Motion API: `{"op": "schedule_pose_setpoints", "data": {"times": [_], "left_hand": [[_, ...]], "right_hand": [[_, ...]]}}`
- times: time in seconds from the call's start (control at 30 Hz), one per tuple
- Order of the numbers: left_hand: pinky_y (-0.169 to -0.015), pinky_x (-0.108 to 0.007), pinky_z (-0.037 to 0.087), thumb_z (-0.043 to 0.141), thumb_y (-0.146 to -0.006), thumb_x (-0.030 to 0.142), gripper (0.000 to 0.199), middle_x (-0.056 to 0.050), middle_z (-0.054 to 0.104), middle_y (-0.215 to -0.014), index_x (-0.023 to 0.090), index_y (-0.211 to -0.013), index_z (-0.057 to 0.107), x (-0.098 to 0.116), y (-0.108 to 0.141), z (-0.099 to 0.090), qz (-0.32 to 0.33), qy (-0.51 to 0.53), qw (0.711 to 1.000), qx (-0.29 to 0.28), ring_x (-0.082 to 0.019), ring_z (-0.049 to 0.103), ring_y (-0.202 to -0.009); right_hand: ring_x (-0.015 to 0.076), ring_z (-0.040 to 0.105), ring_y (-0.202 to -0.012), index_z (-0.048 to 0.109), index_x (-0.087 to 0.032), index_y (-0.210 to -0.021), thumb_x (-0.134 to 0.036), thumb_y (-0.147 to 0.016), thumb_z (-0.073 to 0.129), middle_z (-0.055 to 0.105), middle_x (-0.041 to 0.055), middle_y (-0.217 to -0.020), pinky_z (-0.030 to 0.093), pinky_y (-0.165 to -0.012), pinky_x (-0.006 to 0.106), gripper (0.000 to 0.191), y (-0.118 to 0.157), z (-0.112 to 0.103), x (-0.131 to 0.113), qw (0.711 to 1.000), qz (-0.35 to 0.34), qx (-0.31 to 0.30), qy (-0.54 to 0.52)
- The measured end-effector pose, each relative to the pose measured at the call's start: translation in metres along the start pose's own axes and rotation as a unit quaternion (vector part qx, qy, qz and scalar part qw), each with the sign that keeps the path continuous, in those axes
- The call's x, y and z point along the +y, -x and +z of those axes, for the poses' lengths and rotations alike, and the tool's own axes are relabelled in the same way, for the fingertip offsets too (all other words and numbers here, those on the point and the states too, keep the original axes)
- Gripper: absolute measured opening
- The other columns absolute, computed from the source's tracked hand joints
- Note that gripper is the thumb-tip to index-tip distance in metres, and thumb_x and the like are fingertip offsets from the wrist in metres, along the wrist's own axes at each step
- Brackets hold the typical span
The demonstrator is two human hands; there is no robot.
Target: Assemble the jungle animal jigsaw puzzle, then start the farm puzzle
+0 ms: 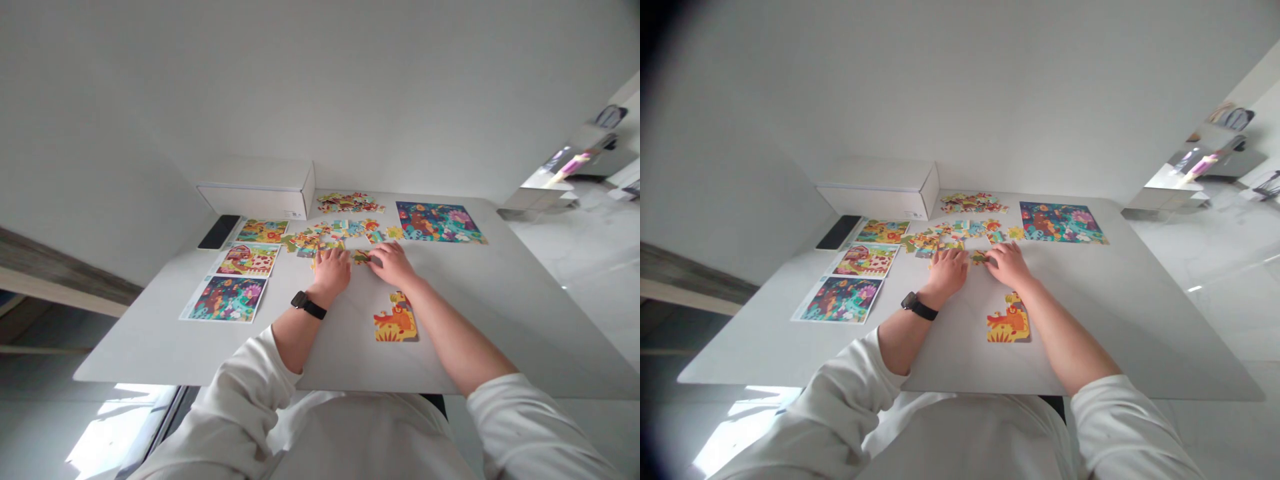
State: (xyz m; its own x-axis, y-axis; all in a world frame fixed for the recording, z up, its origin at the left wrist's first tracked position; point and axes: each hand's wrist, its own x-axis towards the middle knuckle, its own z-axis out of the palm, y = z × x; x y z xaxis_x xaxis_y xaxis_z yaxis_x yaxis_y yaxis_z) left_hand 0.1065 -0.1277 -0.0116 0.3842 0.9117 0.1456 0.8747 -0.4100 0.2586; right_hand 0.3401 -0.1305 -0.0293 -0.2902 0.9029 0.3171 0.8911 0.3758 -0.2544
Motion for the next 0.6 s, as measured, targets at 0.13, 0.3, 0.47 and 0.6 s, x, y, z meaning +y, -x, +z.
{"op": "schedule_pose_setpoints", "data": {"times": [0.13,0.3,0.47,0.6], "left_hand": [[-0.135,-0.063,0.031,0.052,-0.108,0.029,0.041,-0.013,0.064,-0.157,0.027,-0.147,0.067,0.0001,-0.0012,0.0024,0.006,0.014,1.000,0.002,-0.035,0.055,-0.148],[-0.135,-0.065,0.030,0.055,-0.108,0.034,0.035,-0.012,0.064,-0.158,0.029,-0.138,0.074,0.0011,-0.0011,0.0020,0.022,0.016,1.000,-0.003,-0.036,0.054,-0.148],[-0.135,-0.065,0.028,0.056,-0.108,0.036,0.035,-0.011,0.064,-0.157,0.029,-0.135,0.077,0.0015,-0.0025,0.0039,0.023,0.021,0.999,-0.005,-0.037,0.055,-0.147],[-0.136,-0.064,0.028,0.060,-0.106,0.035,0.034,-0.011,0.065,-0.156,0.029,-0.136,0.076,0.0010,-0.0042,0.0067,0.021,0.044,0.999,0.000,-0.036,0.055,-0.148]], "right_hand": [[0.0386,0.067,-0.137,0.077,-0.027,-0.135,-0.030,-0.097,0.076,0.075,0.0151,-0.143,0.040,-0.126,0.067,0.038,0.0017,-0.0021,0.0008,1.000,0.011,0.012,-0.002],[0.0398,0.064,-0.142,0.074,-0.029,-0.140,-0.030,-0.094,0.079,0.076,0.0137,-0.145,0.036,-0.128,0.073,0.047,0.0004,0.0026,0.0005,1.000,0.020,-0.009,-0.011],[0.0386,0.067,-0.137,0.075,-0.027,-0.139,-0.029,-0.091,0.081,0.076,0.0140,-0.144,0.040,-0.127,0.067,0.048,-0.0034,0.0033,0.0001,0.999,0.028,-0.016,-0.016],[0.0390,0.068,-0.134,0.075,-0.025,-0.139,-0.029,-0.088,0.085,0.076,0.0155,-0.141,0.045,-0.124,0.063,0.053,-0.0036,0.0025,0.0026,0.999,0.025,-0.011,-0.023]]}}
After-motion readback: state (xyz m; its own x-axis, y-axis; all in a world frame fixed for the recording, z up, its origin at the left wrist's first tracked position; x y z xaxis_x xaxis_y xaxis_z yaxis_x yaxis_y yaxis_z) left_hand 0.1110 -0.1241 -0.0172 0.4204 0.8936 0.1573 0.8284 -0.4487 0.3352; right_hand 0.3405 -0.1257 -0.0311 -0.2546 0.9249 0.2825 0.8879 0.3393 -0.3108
